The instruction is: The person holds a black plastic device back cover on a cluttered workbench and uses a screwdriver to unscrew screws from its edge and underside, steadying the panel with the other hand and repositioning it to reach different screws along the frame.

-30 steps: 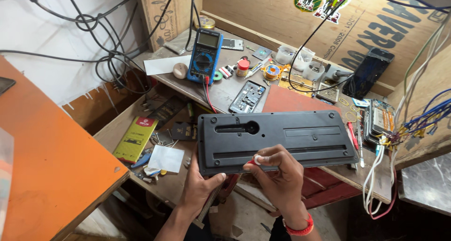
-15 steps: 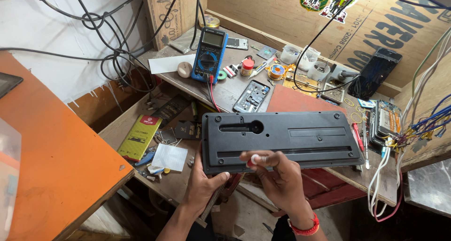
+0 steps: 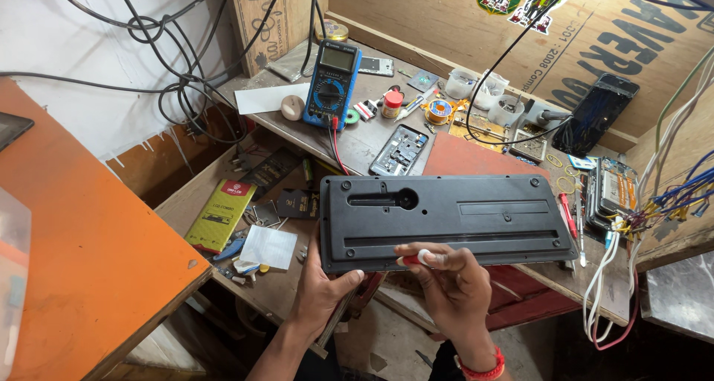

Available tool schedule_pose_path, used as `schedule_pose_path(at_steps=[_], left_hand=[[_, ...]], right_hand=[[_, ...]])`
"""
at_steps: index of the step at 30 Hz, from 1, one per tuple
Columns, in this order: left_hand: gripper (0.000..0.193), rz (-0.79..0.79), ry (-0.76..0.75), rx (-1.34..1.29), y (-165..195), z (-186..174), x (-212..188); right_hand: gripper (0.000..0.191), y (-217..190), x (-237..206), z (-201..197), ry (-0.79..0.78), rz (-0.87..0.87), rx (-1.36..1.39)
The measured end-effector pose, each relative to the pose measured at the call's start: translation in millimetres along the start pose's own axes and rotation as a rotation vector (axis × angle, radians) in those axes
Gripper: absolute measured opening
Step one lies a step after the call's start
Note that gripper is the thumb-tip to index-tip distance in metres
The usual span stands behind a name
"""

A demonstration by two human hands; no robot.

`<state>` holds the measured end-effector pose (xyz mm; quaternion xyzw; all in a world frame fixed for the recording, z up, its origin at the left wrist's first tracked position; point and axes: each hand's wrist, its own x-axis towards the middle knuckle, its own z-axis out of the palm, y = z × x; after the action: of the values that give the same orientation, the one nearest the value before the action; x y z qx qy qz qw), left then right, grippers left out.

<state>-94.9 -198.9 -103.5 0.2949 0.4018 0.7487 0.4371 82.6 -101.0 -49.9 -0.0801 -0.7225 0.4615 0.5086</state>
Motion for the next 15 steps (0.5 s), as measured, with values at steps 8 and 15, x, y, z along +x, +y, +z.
schedule_pose_path(at_steps=[8, 15], left_hand=[[0.093, 0.03, -0.011, 0.006, 2.7, 2.6, -1.9], [0.098, 0.004, 0.001, 0.027, 1.1, 0.1, 0.3]], right_hand=[[0.032, 2.5, -6.3, 0.8, 0.192, -0.012, -0.12], [0.027, 6.0, -11.7, -0.2, 0.176, -0.006, 0.005]])
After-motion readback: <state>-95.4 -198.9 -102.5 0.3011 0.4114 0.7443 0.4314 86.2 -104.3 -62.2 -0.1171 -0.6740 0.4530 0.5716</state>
